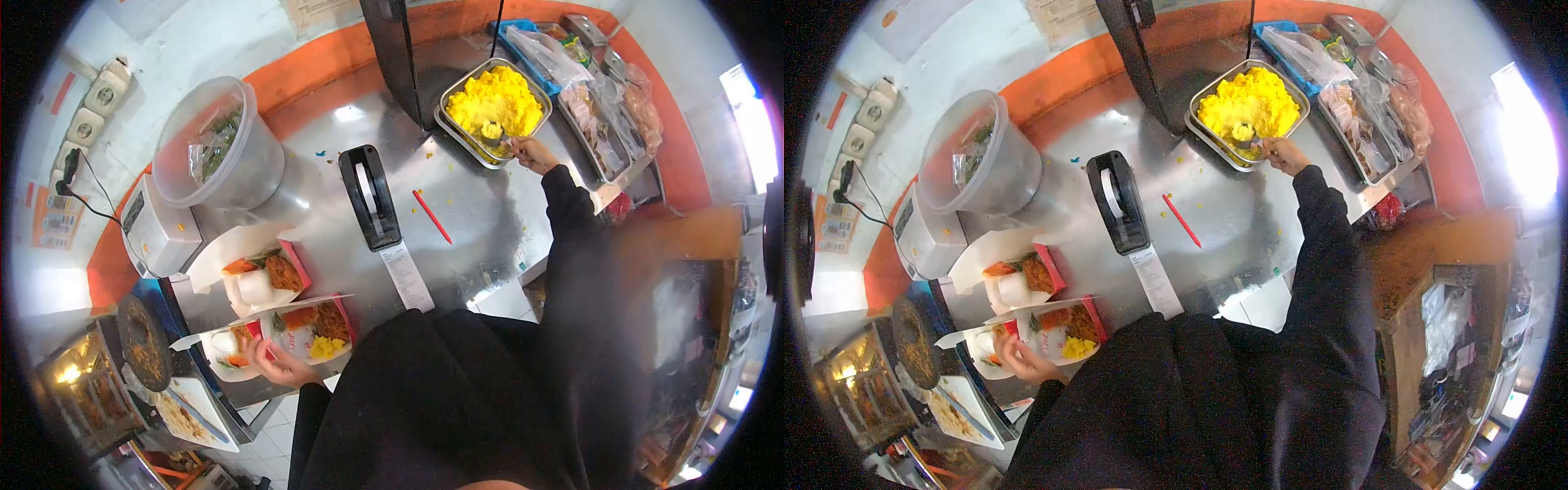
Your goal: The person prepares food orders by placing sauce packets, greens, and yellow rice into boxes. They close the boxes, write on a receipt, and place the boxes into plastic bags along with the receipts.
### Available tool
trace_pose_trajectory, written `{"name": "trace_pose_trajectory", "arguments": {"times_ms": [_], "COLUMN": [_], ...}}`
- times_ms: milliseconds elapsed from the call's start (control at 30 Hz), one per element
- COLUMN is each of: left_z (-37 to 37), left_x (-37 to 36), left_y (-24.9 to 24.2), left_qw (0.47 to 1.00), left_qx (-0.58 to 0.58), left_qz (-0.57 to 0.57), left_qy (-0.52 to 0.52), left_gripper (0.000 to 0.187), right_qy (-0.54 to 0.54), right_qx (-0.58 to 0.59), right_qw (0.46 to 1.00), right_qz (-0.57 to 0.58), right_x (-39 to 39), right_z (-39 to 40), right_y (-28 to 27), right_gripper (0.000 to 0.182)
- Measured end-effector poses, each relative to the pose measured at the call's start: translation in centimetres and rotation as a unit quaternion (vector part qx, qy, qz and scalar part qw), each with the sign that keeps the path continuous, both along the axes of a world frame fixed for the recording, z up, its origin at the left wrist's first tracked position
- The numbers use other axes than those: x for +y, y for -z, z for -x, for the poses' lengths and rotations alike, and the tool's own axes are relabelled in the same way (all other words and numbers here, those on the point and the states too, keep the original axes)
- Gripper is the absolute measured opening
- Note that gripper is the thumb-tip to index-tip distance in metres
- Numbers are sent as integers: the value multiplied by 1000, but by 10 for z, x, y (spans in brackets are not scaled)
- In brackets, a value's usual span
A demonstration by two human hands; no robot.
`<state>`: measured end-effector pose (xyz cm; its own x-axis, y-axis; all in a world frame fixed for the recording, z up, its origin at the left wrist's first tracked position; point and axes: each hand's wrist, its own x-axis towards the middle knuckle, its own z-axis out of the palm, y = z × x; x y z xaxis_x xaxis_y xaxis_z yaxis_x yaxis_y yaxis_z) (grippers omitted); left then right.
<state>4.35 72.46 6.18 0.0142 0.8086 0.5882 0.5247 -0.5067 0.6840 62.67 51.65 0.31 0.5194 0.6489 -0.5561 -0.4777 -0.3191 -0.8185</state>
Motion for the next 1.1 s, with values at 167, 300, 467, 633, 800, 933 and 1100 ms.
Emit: {"name": "trace_pose_trajectory", "arguments": {"times_ms": [167,300,467,633,800,933,1100], "left_z": [-35,-6,20,22,25,33,45], "left_x": [25,35,30,47,39,46,52], "left_y": [-38,-29,-33,-20,-34,-30,-18], "left_qw": [971,957,940,940,929,965,977], "left_qx": [206,264,196,225,321,210,146], "left_qz": [-37,61,266,253,172,137,145], "left_qy": [119,109,80,46,-61,-82,-63], "left_gripper": [21,22,27,37,41,34,29], "right_qy": [76,110,-71,-270,-446,-383,-435], "right_qx": [11,-120,-131,-60,-187,-588,-602], "right_qw": [991,983,987,960,867,689,667], "right_qz": [-108,-87,-61,-38,-122,-180,-63], "right_x": [-3,21,49,125,220,252,261], "right_z": [12,60,158,284,371,432,447], "right_y": [1,-49,-120,-117,-48,-19,-6], "right_gripper": [15,6,10,18,20,18,17]}}
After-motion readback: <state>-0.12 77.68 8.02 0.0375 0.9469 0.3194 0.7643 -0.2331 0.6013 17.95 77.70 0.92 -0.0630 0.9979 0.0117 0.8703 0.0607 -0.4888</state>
